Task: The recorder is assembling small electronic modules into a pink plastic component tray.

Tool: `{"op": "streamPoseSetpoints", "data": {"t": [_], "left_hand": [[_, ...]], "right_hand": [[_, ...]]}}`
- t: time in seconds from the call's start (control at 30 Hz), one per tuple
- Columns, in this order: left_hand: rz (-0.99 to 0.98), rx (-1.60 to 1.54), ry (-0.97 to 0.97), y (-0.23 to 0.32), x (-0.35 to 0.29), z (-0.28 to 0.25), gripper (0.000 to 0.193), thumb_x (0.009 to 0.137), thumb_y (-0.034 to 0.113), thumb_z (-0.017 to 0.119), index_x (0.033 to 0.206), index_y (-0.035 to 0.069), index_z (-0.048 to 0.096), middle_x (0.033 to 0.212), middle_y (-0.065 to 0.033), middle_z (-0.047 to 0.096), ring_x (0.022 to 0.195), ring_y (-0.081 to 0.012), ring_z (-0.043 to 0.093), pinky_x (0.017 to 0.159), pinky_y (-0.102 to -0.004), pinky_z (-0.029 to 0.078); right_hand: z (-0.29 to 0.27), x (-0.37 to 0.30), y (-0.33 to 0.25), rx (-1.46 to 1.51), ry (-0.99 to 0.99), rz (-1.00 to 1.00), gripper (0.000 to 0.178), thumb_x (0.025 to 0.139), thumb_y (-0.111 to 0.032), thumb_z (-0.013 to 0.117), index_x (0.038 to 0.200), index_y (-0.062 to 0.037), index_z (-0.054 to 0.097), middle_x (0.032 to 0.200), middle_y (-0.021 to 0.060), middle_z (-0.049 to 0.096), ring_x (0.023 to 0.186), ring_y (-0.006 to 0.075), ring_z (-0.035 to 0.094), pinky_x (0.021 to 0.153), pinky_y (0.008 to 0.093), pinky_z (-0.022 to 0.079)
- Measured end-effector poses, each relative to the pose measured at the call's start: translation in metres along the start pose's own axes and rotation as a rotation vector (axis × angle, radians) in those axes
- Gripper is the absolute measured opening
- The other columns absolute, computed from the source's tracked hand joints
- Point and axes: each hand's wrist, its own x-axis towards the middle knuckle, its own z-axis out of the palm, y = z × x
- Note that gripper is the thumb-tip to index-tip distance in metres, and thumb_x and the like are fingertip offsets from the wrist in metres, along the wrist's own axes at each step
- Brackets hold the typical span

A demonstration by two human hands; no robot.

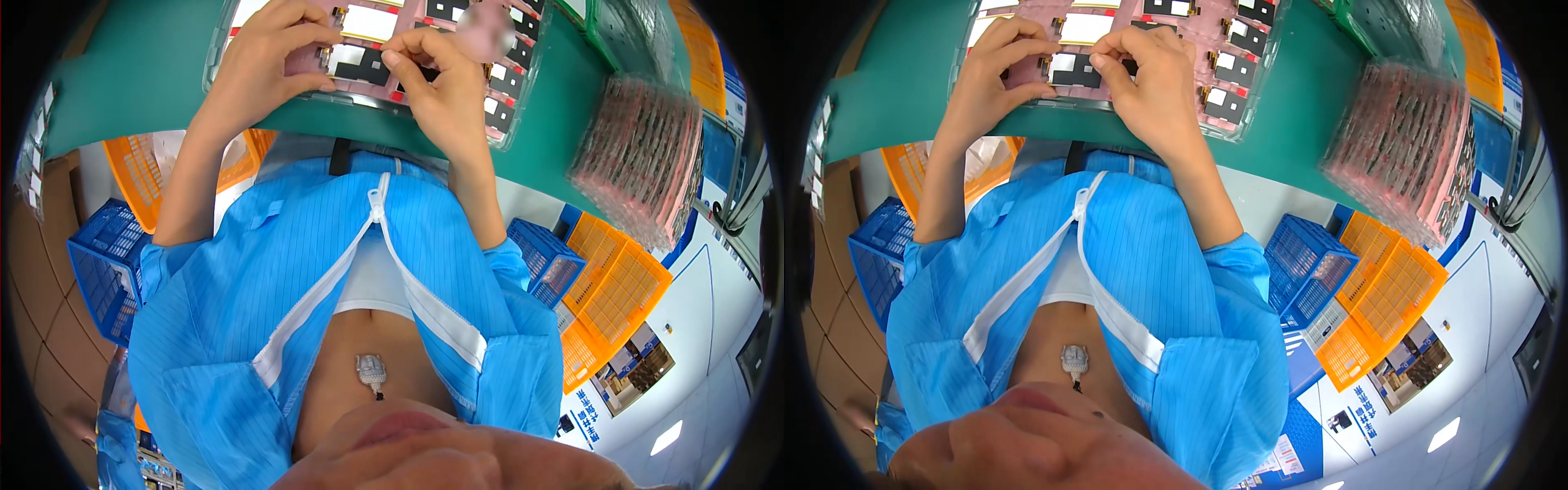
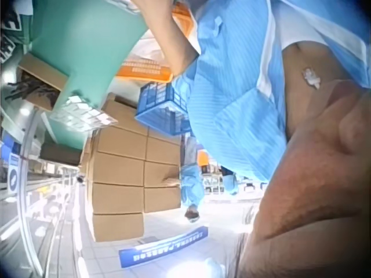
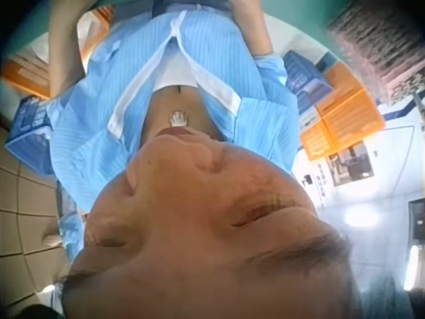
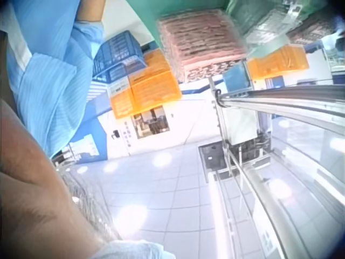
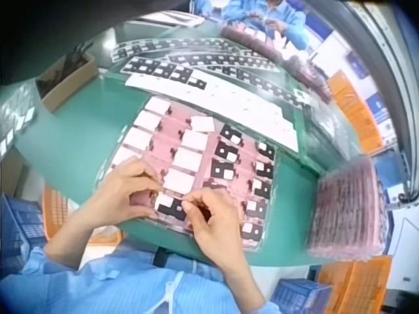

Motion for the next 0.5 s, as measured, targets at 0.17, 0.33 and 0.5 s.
{"op": "streamPoseSetpoints", "data": {"t": [0.17,0.33,0.5], "left_hand": [[0.012,0.023,-0.007,-0.001,-0.001,-0.002,0.052,0.066,0.013,0.09,0.115,0.008,0.074,0.118,-0.0044,0.062,0.109,-0.026,0.059,0.091,-0.0348,0.052],[0.029,-0.036,0.023,-0.005,-0.001,0.001,0.05,0.067,0.012,0.089,0.114,0.008,0.074,0.118,-0.0042,0.063,0.108,-0.0249,0.059,0.088,-0.0343,0.053],[0.277,-0.375,0.355,-0.02,0.019,0.042,0.043,0.064,0.015,0.089,0.102,0.004,0.074,0.103,-0.0079,0.064,0.096,-0.0277,0.06,0.082,-0.0376,0.049]], "right_hand": [[0.007,0.0,0.004,-0.082,0.009,-0.038,0.006,0.087,-0.018,0.076,0.091,-0.0128,0.075,0.079,-0.0018,0.07,0.086,0.0179,0.059,0.09,0.0382,0.032],[0.009,0.002,0.005,-0.094,0.007,-0.047,0.006,0.087,-0.018,0.077,0.091,-0.0134,0.075,0.078,-0.0027,0.07,0.085,0.018,0.058,0.088,0.0395,0.032],[0.01,0.003,0.004,-0.088,-0.005,-0.055,0.006,0.087,-0.018,0.077,0.09,-0.0136,0.075,0.079,-0.003,0.07,0.085,0.0178,0.058,0.088,0.0395,0.032]]}}
